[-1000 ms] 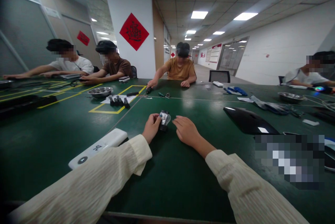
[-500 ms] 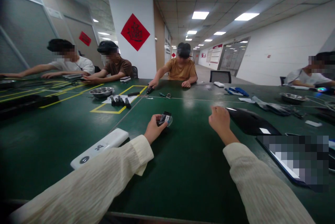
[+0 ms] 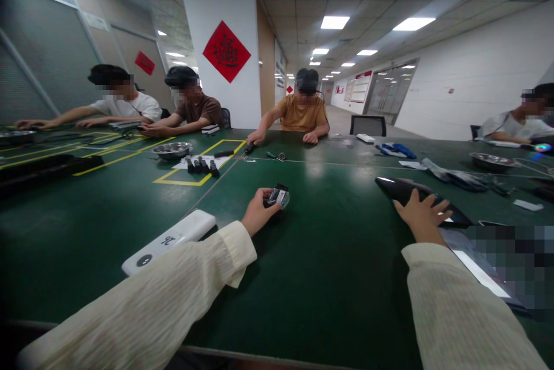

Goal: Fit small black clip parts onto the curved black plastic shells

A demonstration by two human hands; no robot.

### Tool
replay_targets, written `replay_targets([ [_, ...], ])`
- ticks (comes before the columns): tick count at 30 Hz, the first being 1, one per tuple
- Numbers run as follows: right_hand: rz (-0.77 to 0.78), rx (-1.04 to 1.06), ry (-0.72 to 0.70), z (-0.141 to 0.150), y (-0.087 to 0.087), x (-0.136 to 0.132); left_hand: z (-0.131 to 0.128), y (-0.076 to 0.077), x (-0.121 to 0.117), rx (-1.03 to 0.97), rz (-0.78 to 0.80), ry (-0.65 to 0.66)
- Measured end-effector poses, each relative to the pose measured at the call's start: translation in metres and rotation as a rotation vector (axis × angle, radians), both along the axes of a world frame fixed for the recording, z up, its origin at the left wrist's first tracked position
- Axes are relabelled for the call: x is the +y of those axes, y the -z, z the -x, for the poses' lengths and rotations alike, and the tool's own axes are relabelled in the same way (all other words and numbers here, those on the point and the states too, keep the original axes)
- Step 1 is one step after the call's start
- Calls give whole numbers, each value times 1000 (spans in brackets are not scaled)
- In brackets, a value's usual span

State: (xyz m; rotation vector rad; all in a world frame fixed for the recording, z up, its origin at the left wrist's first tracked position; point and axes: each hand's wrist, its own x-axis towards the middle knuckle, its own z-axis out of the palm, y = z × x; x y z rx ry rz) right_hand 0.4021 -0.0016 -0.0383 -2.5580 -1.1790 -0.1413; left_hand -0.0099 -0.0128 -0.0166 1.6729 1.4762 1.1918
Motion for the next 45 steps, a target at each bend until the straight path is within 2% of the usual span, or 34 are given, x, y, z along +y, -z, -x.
replay_targets([
  [3,80,51,-27,2,-4,0,-1,-3,-2,5,18,6],
  [10,152,31,-53,4,-6,6,-1,-4,-4,15,5,8],
  [17,76,-61,-118,8,-9,4,-1,3,0,47,6,33],
  [23,102,-55,-113,10,-12,6,-1,4,2,57,33,58],
  [32,-147,-69,-99,17,-19,-7,-1,0,-1,59,39,71],
  [39,-210,-34,-7,15,-16,-9,-1,-3,-3,49,47,68],
  [42,-209,-25,-13,10,-15,-10,-1,0,-1,62,30,77],
  [45,-293,-51,-32,7,-14,-12,0,6,3,73,3,80],
])
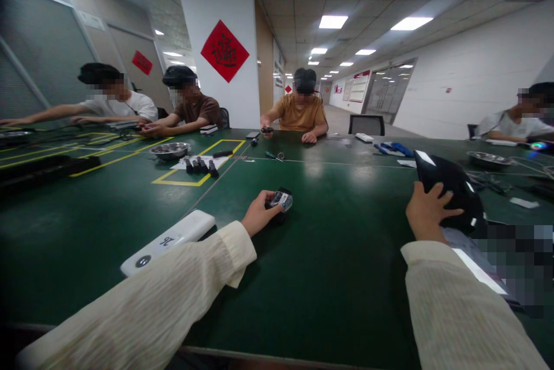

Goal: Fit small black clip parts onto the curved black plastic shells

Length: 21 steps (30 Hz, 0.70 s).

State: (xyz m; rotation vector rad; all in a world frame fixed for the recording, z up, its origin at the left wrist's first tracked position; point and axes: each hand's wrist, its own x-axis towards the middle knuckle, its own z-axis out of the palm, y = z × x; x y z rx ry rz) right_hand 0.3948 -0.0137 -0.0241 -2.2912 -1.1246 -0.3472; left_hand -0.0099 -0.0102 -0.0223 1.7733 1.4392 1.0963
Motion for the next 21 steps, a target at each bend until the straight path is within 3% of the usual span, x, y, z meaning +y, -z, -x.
replay_targets([
  [6,-223,-202,6,9,-12,-7,0,2,1,-20,10,10],
  [10,-255,-350,-109,19,-23,-9,-1,-3,-3,-26,25,5],
  [15,-168,-537,-393,41,-24,3,3,-2,0,11,5,-105],
  [21,-211,-674,-883,95,-14,24,15,-5,10,87,30,-296],
])
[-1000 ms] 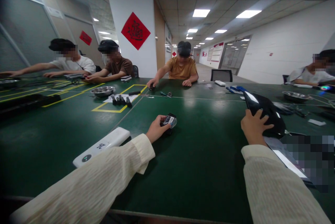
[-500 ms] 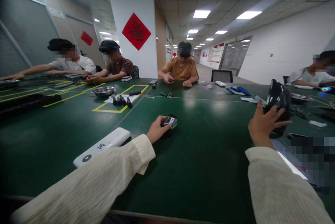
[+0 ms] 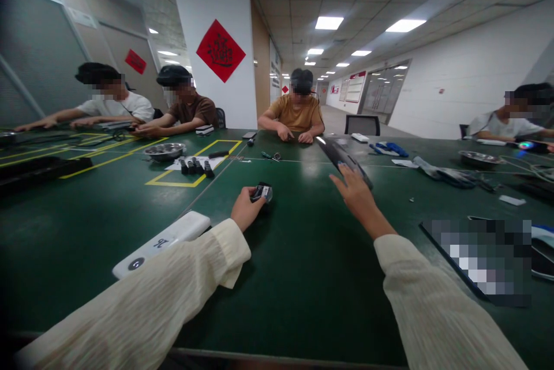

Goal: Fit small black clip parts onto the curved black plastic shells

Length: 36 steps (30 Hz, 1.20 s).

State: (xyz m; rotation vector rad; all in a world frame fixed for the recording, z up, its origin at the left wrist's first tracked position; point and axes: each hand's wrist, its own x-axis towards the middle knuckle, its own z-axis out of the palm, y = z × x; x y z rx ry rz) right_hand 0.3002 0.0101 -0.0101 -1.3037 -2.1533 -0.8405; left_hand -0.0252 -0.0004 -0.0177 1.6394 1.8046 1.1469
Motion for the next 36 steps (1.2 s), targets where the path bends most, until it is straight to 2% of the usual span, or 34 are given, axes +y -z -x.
replay_targets([
  [4,18,-68,-265,37,12,4,2,2,4,-49,10,-41],
  [9,87,-93,-387,76,22,-4,3,13,13,-172,-60,-108],
  [13,173,-151,-432,99,19,-20,3,16,16,-219,-118,-107],
  [18,295,-110,-399,119,16,-44,3,19,20,-245,-187,-152],
  [24,293,-16,-386,133,12,-59,3,23,25,-306,-182,-108],
  [27,199,34,-296,126,5,-55,2,21,23,-334,-169,-99],
  [29,112,62,-190,109,0,-45,1,19,20,-345,-152,-99],
  [33,15,86,63,45,-3,-16,0,16,18,-348,-153,-106],
  [36,-33,200,350,-17,9,-1,0,17,19,-352,-180,-106],
])
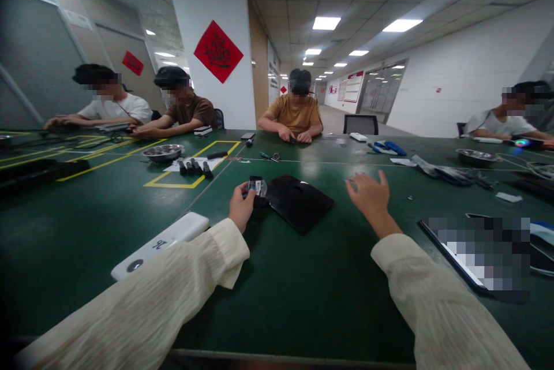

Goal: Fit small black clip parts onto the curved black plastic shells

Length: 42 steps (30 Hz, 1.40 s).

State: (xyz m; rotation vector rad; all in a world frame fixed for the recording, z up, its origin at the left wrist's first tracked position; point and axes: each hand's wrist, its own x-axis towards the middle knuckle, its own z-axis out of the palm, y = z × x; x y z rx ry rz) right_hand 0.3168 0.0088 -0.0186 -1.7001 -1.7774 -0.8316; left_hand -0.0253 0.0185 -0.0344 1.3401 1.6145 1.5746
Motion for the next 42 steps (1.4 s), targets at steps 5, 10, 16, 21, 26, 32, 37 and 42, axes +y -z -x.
replay_targets([
  [5,225,289,427,-85,28,1,-1,2,1,-22,-27,-3],
  [10,369,465,550,-111,33,-4,-1,2,0,-70,-15,21],
  [16,517,539,647,-106,21,4,-1,0,-1,-89,-19,15],
  [21,600,551,679,-115,21,10,0,1,0,-82,-2,18],
  [26,692,452,643,-122,26,12,0,5,2,-60,-18,31],
  [32,627,416,654,-119,26,11,0,5,1,-33,-40,37],
  [37,525,450,717,-120,25,12,1,6,1,8,-35,31],
  [42,671,428,690,-128,27,16,3,8,2,66,-3,94],
])
